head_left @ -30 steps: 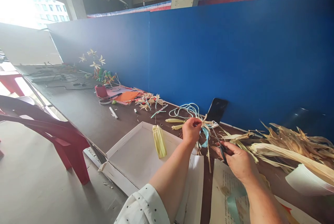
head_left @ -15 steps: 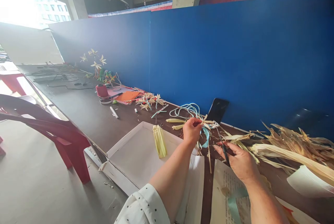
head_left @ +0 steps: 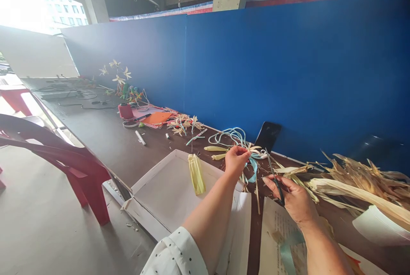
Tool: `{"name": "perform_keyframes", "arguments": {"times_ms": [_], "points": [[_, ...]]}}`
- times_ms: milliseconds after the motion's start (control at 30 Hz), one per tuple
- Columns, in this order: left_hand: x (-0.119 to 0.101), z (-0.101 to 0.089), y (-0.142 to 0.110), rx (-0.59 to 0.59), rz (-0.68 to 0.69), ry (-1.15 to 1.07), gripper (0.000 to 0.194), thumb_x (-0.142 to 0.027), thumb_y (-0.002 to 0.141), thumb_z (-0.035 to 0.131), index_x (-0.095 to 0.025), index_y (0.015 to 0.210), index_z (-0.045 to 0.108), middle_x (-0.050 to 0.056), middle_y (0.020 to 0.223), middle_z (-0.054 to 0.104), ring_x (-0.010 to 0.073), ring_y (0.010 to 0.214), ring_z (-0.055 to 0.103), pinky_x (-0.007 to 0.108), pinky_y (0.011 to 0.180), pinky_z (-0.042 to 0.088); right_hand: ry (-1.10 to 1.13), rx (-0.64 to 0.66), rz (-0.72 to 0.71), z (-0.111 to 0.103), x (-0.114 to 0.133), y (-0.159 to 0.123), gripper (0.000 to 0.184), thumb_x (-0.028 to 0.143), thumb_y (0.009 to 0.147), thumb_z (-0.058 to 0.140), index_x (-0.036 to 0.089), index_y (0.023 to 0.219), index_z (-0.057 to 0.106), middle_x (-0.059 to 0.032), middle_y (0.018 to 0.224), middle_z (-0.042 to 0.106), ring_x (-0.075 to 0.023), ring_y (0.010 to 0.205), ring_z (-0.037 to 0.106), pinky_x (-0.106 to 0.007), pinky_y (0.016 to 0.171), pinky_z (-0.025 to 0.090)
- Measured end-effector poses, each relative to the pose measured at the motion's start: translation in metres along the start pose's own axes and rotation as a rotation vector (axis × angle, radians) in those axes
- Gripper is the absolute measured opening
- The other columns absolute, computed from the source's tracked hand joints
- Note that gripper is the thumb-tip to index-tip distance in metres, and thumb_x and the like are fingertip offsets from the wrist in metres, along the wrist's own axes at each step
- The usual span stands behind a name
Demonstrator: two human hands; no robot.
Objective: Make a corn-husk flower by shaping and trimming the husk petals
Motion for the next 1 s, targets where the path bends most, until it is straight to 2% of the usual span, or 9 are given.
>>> {"name": "perform_keyframes", "arguments": {"times_ms": [133, 300, 400, 633, 867, 1000], "points": [[-0.002, 0.002, -0.001, 0.034, -0.018, -0.023, 0.025, -0.028, 0.058, 0.074, -0.015, 0.067, 0.054, -0.004, 0.056, 0.054, 0.006, 0.048, 0.049, 0.02, 0.051, 0.039, 0.018, 0.015, 0.015, 0.0, -0.001, 0.0, 0.035, 0.047, 0.059, 0.076, 0.021, 0.082, 0.072, 0.0028, 0.061, 0.061, -0.0145, 0.056, 0.051, -0.026, 0.056, 0.043], [-0.005, 0.004, -0.003, 0.057, -0.026, -0.099, 0.025, -0.024, 0.053, 0.074, -0.015, 0.066, 0.055, -0.003, 0.055, 0.055, 0.0057, 0.048, 0.048, 0.02, 0.052, 0.038, 0.075, -0.028, 0.049, -0.003, -0.006, -0.001, 0.034, 0.043, 0.059, 0.077, 0.021, 0.084, 0.072, 0.0037, 0.056, 0.057, -0.0138, 0.055, 0.049, -0.025, 0.054, 0.041], [-0.007, 0.004, -0.003, 0.046, -0.033, -0.113, 0.025, -0.024, 0.05, 0.076, -0.014, 0.064, 0.057, -0.003, 0.056, 0.056, 0.0059, 0.05, 0.048, 0.02, 0.054, 0.039, 0.116, -0.03, 0.06, -0.003, -0.009, 0.0, 0.033, 0.042, 0.058, 0.077, 0.021, 0.083, 0.072, 0.0013, 0.063, 0.061, -0.0149, 0.055, 0.051, -0.027, 0.054, 0.042], [-0.006, 0.004, -0.003, 0.063, -0.016, -0.157, 0.029, -0.027, 0.047, 0.078, -0.015, 0.066, 0.06, -0.002, 0.059, 0.058, 0.0068, 0.053, 0.049, 0.021, 0.054, 0.037, 0.246, 0.086, 0.131, 0.004, -0.01, -0.004, 0.023, 0.037, 0.059, 0.077, 0.025, 0.077, 0.071, -0.0003, 0.066, 0.064, -0.0193, 0.059, 0.054, -0.032, 0.056, 0.043], [-0.007, 0.004, -0.003, 0.077, -0.011, -0.161, 0.034, -0.03, 0.045, 0.081, -0.015, 0.068, 0.06, -0.002, 0.059, 0.058, 0.0075, 0.054, 0.049, 0.022, 0.056, 0.038, 0.188, 0.102, 0.1, 0.005, 0.001, -0.007, 0.028, 0.044, 0.058, 0.077, 0.023, 0.075, 0.069, 0.0014, 0.06, 0.058, -0.0181, 0.056, 0.051, -0.032, 0.057, 0.043], [-0.009, 0.005, -0.004, 0.086, -0.012, -0.174, 0.035, -0.03, 0.044, 0.081, -0.015, 0.068, 0.061, -0.002, 0.058, 0.058, 0.0072, 0.053, 0.048, 0.021, 0.056, 0.037, 0.179, 0.155, 0.099, 0.008, 0.003, -0.009, 0.026, 0.047, 0.062, 0.075, 0.025, 0.076, 0.069, 0.0036, 0.055, 0.053, -0.0159, 0.056, 0.049, -0.029, 0.056, 0.04]]}}
Point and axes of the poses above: each hand's wrist, its own y-axis towards the middle knuckle, its own z-axis out of the palm, x = y × z, the point moved 5 cm from there along y, towards the middle knuckle
